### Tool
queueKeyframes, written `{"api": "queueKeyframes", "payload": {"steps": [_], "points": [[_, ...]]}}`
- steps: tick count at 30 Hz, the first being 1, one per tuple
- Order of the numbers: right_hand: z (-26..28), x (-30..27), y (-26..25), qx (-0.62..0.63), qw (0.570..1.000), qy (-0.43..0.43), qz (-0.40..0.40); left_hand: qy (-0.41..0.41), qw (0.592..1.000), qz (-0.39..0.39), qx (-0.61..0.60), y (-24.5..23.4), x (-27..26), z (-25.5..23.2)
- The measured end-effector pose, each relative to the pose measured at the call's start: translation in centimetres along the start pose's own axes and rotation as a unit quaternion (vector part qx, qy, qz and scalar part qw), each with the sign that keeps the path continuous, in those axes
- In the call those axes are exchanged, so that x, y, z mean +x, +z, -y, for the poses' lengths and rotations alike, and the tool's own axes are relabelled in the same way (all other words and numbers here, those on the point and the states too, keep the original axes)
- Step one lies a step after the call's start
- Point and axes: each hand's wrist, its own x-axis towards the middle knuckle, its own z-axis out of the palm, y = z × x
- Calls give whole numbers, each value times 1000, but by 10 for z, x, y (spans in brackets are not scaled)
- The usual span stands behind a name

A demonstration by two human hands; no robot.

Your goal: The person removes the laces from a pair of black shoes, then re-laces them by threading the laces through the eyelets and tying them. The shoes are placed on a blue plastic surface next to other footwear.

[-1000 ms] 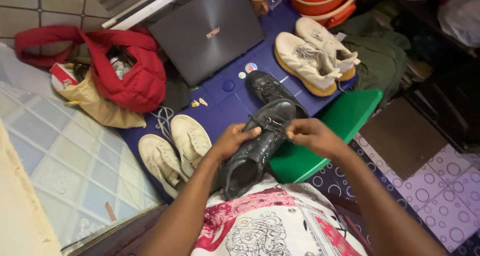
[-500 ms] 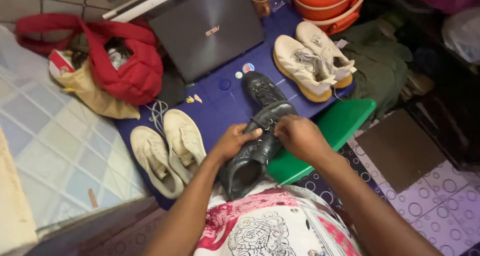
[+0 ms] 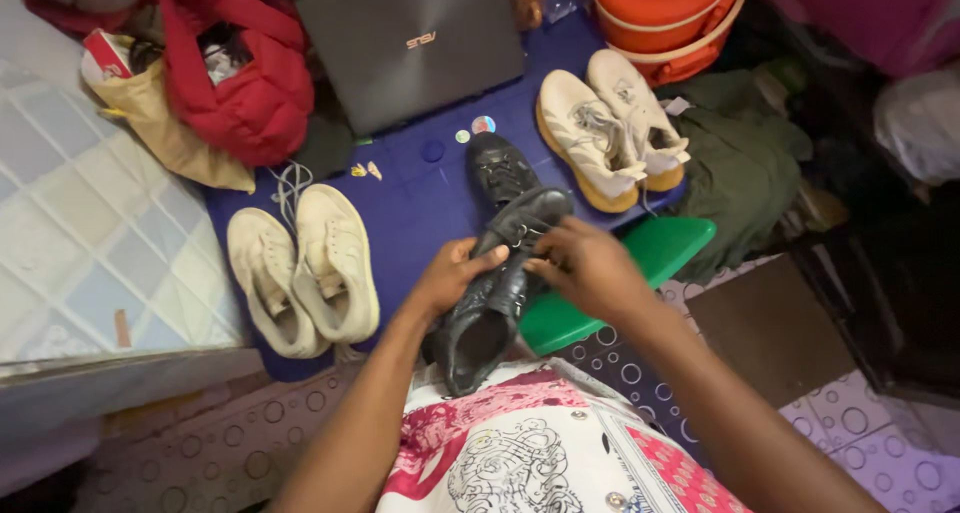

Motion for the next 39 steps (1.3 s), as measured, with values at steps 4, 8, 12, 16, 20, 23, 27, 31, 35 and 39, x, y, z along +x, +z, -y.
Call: {"api": "queueKeyframes", "payload": {"steps": [4,8,12,16,20,23,27,31,35,39], "points": [[-4,2,5,-65,997,-24,25,13,1000,-19,-4,12,-1,9],[-29,-12,-12,-4,993,-37,113,21,999,-40,-14,20,-4,21],[-61,-22,-55,188,958,-123,177,37,990,-133,40,17,-13,21],[-64,-21,-61,112,984,-124,69,43,990,-113,-76,22,-21,21],[-35,-1,-37,55,995,-81,36,62,988,-93,-102,30,-18,16],[-14,9,-19,-31,993,-111,9,67,988,-78,-117,33,-17,17],[-1,16,-5,-117,974,-188,-52,71,990,-90,-86,25,-18,15],[-14,5,-8,-85,980,-173,-51,57,994,-91,-3,24,-15,17],[-38,-12,-14,-2,994,-88,-71,70,993,-97,-2,10,-23,11],[-77,-21,-32,151,986,-40,51,51,990,-123,-55,0,-24,-1]]}}
